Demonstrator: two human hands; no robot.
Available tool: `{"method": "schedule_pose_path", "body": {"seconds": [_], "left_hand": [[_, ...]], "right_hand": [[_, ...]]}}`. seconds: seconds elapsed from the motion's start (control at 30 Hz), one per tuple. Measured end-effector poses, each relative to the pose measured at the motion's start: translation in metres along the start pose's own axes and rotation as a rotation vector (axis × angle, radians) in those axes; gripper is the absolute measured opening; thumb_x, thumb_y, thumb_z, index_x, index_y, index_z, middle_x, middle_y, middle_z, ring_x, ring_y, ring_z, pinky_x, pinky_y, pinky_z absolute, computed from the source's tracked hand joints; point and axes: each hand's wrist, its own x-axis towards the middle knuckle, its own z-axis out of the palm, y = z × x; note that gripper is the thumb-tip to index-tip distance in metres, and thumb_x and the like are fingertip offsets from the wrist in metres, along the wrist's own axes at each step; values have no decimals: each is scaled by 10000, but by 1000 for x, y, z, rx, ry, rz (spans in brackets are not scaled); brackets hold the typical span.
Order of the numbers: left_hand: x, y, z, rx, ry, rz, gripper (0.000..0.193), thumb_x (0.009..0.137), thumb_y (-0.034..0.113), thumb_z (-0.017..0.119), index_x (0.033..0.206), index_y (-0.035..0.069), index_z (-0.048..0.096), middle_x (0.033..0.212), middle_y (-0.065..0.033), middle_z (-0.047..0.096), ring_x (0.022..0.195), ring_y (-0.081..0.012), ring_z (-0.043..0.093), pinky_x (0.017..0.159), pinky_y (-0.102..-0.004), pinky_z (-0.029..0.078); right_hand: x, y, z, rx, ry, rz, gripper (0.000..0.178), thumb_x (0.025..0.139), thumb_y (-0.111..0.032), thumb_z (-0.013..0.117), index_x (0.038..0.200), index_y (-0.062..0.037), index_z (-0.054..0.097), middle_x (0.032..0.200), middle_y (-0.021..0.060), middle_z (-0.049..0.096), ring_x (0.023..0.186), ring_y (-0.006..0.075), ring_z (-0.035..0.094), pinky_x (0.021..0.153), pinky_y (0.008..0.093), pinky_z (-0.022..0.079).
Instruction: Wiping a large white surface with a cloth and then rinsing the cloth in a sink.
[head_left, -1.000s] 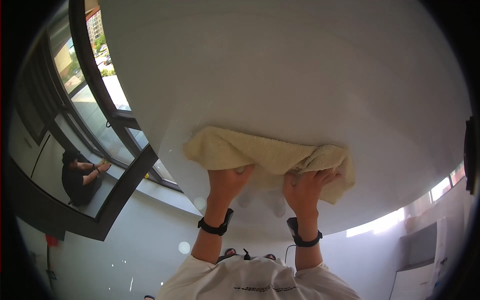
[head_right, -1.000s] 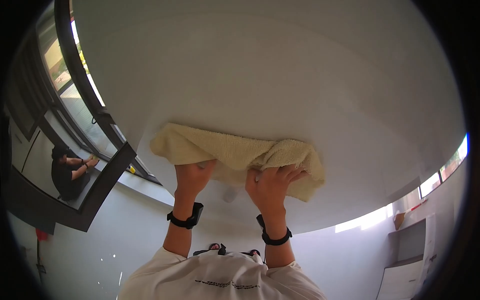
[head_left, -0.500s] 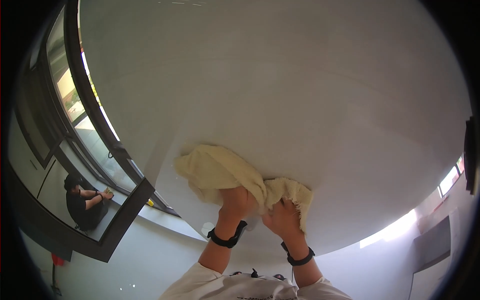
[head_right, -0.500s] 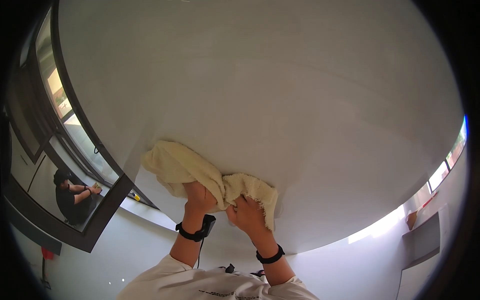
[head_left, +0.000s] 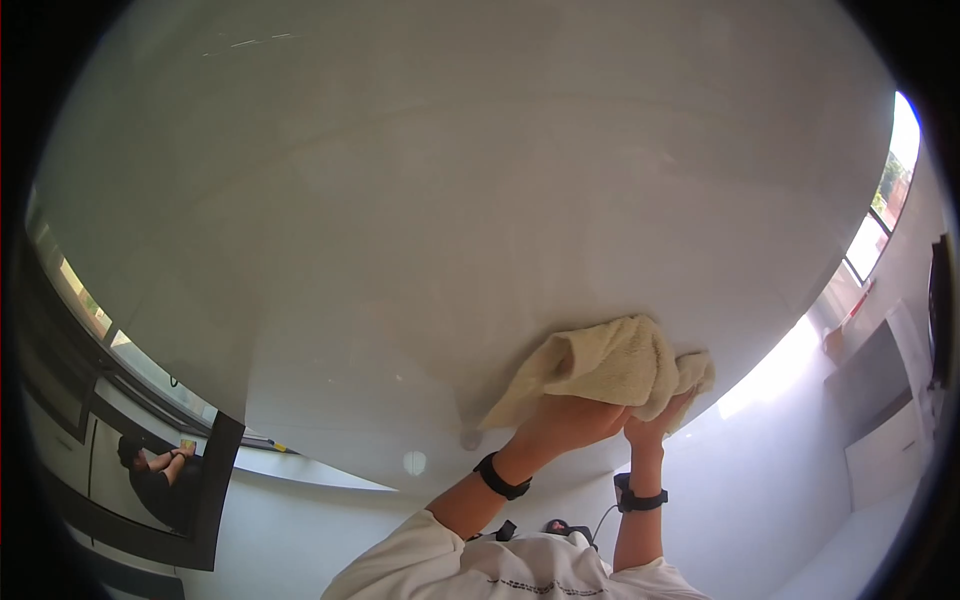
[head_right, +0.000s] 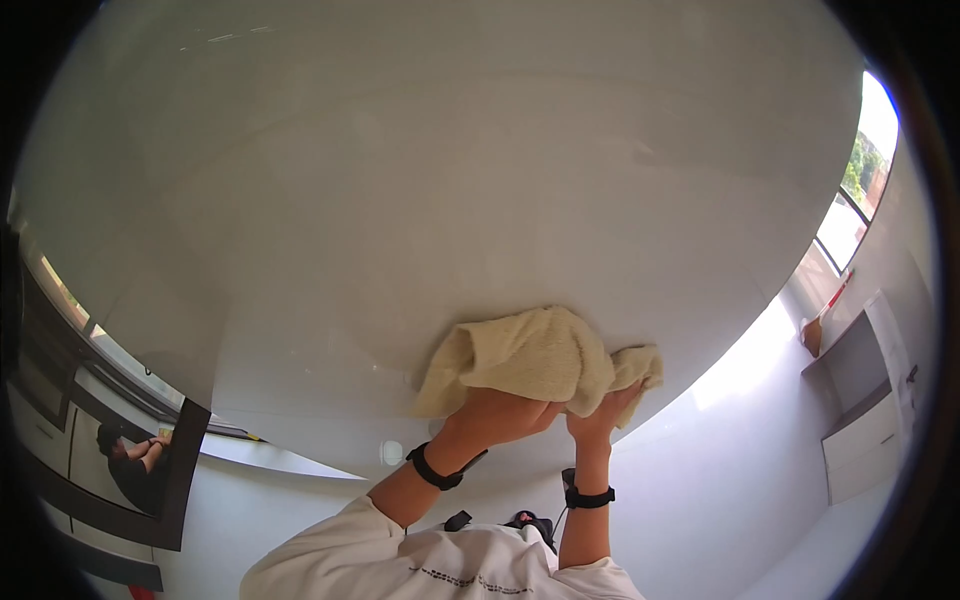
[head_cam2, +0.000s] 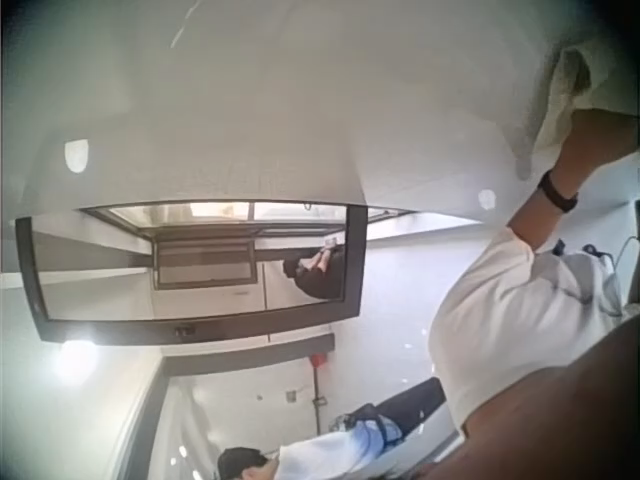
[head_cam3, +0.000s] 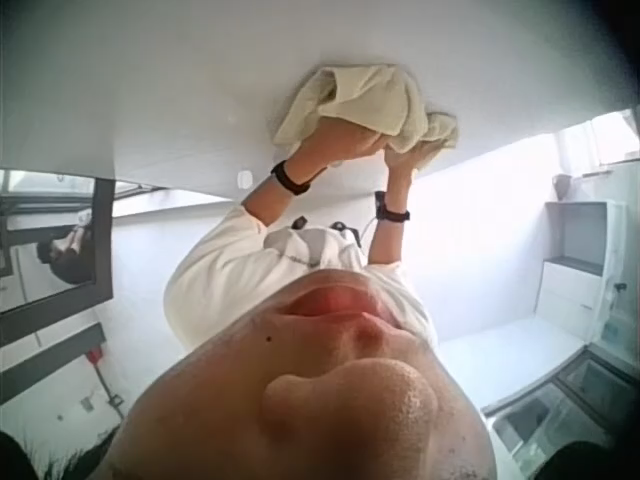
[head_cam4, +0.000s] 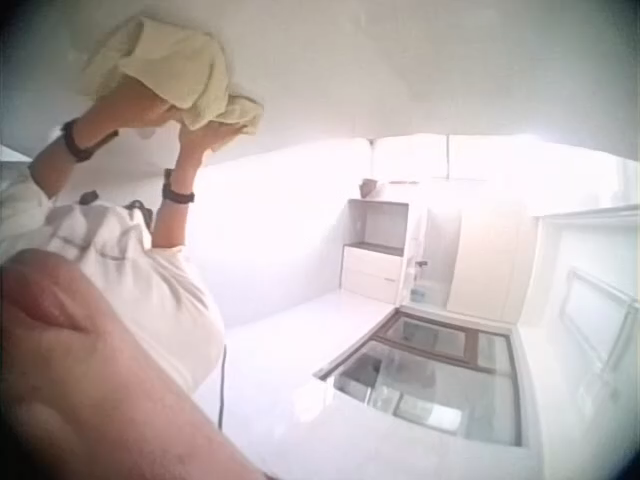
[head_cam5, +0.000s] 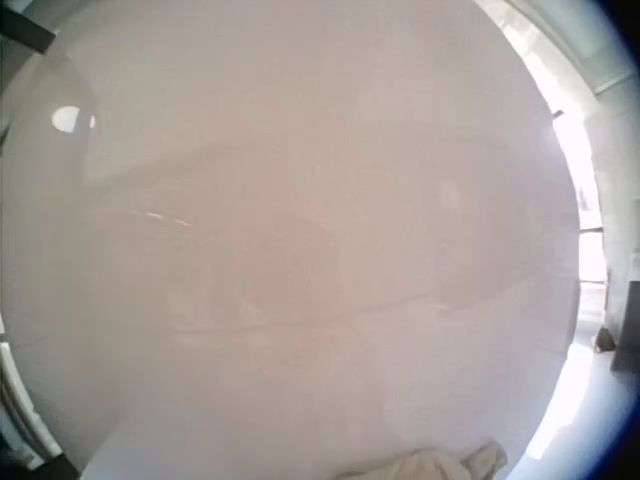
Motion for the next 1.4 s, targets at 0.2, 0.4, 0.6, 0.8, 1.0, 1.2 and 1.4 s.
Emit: {"method": "schedule_pose_path", "body": {"seconds": [0.2,0.4,0.6,0.8,1.0,1.2,1.4], "left_hand": [[-24,17,86,-514,-1003,-229,279,894,235,558,1062,14,572,1111,-161,595,1073,-370,536,969,-446,403],[-84,0,85,-303,-232,29,269,884,217,582,1081,35,564,1128,-157,577,1075,-328,546,948,-433,432],[-109,-24,-8,-138,-29,-23,349,857,193,619,1160,35,550,1125,-154,581,1060,-357,548,926,-463,443],[-179,-57,-95,-30,35,-395,370,863,172,603,1170,-19,525,1163,-211,552,1109,-393,506,961,-483,391],[-254,-104,-146,87,345,-778,292,920,114,496,1155,-59,502,1142,-264,523,1072,-431,472,944,-489,349],[-302,-152,-183,-13,931,-1030,288,959,160,398,949,-96,528,940,-177,582,854,-253,526,813,-375,432],[-188,-102,-132,76,438,-394,133,844,73,516,843,-46,577,810,-156,595,730,-311,548,740,-397,454]], "right_hand": [[-17,101,-9,241,-266,297,684,810,-561,583,1288,-79,502,1320,207,429,1243,440,362,1046,605,209],[-1,36,18,144,-77,88,697,806,-573,575,1291,-78,499,1320,203,427,1251,442,354,1045,616,199],[11,-57,75,107,78,-60,710,803,-585,566,1294,-76,497,1321,199,424,1259,445,345,1045,626,189],[5,-168,153,126,299,-142,724,800,-598,558,1297,-75,494,1321,196,421,1267,447,337,1045,637,179],[-66,-267,148,170,65,-336,585,733,-503,611,1148,-91,586,1229,143,500,1187,390,431,1012,656,205],[-166,-286,149,580,-761,-346,163,758,-263,611,908,-209,646,703,-7,628,677,236,626,704,478,452],[-150,-205,82,159,-964,-236,180,763,-242,626,924,-171,661,821,24,639,783,229,628,656,376,488]]}}
